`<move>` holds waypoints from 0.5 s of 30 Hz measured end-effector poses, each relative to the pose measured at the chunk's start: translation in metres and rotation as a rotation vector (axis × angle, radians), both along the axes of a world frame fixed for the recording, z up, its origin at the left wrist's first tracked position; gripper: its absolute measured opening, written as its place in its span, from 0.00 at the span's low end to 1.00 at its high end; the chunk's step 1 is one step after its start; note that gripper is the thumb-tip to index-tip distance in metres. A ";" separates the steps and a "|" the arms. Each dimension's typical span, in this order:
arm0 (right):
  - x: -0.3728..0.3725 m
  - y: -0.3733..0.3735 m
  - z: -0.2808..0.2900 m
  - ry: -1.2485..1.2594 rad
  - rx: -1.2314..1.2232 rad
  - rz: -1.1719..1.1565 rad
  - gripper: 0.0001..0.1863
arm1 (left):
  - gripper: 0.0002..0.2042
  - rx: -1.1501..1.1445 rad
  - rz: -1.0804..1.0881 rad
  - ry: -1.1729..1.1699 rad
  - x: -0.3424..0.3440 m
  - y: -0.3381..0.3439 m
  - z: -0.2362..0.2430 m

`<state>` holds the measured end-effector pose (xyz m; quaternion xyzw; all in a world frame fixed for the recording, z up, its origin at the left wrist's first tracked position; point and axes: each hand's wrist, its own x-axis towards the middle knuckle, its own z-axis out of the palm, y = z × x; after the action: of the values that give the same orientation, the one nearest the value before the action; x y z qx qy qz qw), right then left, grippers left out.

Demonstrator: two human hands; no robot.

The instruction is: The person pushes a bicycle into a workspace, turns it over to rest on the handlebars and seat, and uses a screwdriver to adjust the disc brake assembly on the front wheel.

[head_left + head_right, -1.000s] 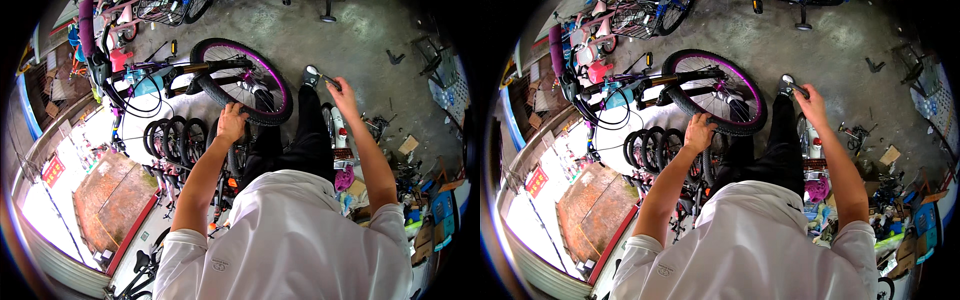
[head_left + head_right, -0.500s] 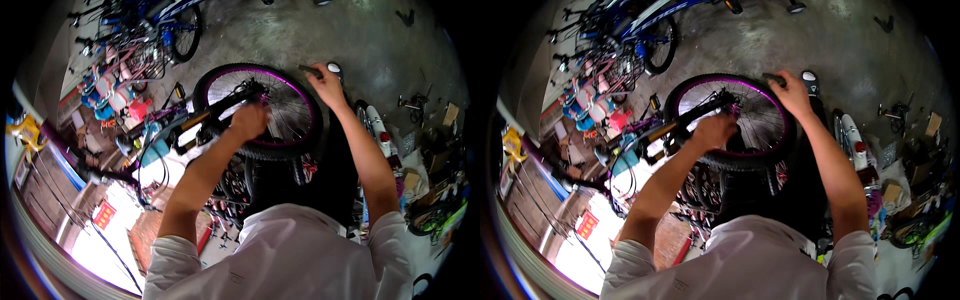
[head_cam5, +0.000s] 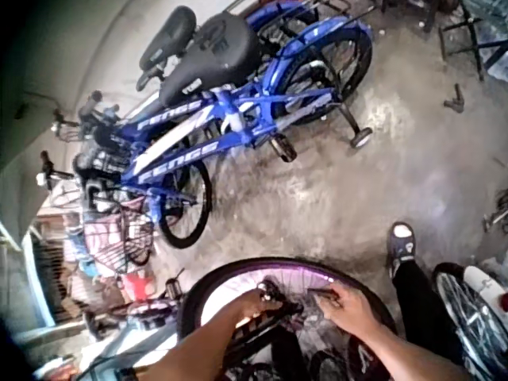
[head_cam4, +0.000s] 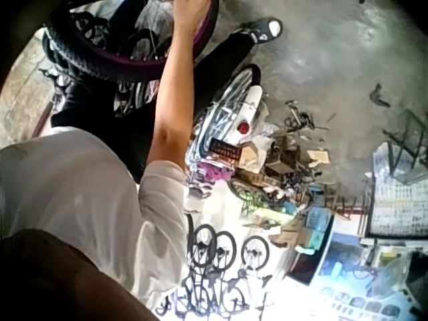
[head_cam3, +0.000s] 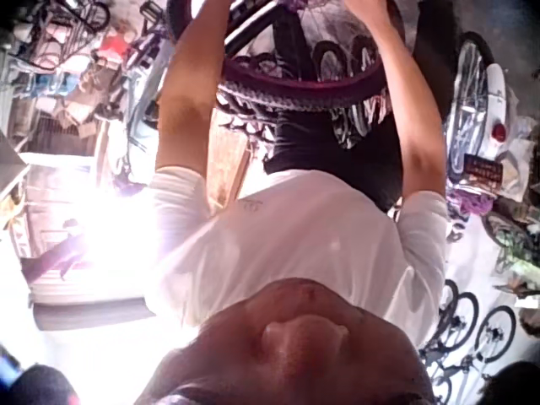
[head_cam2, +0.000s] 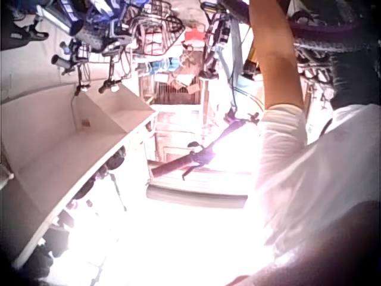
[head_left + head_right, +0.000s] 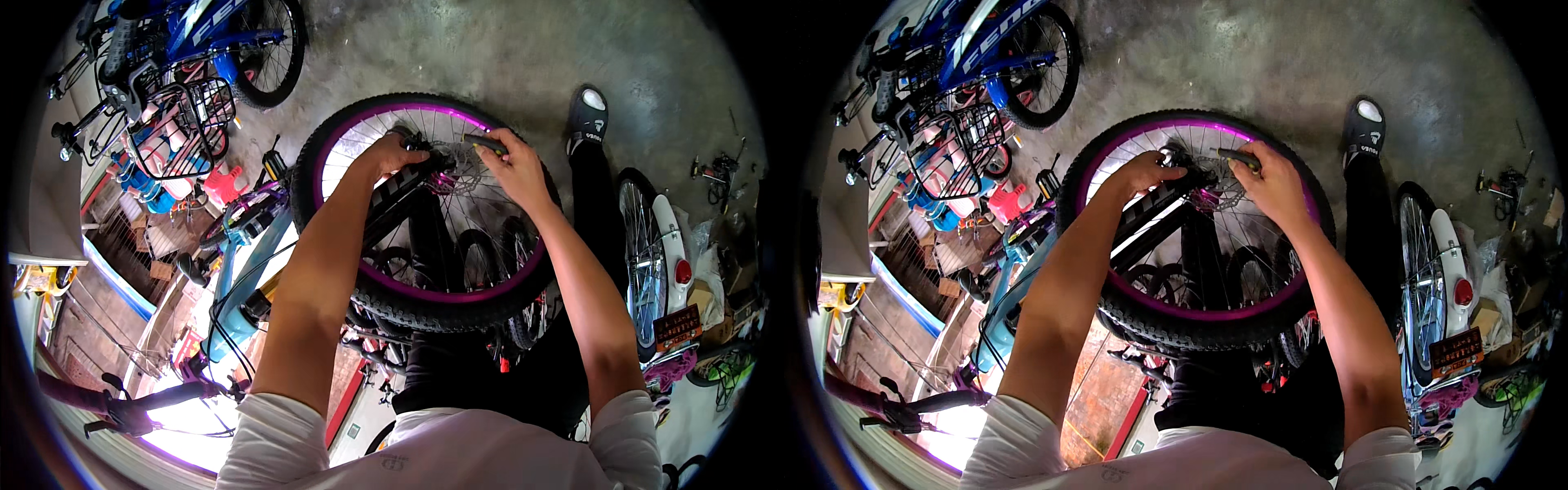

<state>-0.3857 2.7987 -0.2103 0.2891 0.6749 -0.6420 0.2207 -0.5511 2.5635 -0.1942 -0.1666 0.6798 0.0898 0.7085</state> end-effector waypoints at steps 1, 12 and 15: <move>-0.006 0.000 -0.005 -0.028 0.005 0.022 0.17 | 0.54 0.000 0.007 0.036 0.002 -0.002 -0.001; -0.024 -0.027 -0.116 -0.141 -0.250 -0.004 0.20 | 0.48 -0.015 0.013 0.165 0.027 -0.008 0.002; -0.040 -0.022 -0.138 -0.248 -0.390 0.070 0.19 | 0.48 -0.011 0.010 0.161 0.029 0.004 0.008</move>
<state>-0.4255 2.7770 -0.3486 0.2941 0.5154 -0.7117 0.3759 -0.5216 2.5672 -0.1863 -0.1660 0.7344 0.1028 0.6501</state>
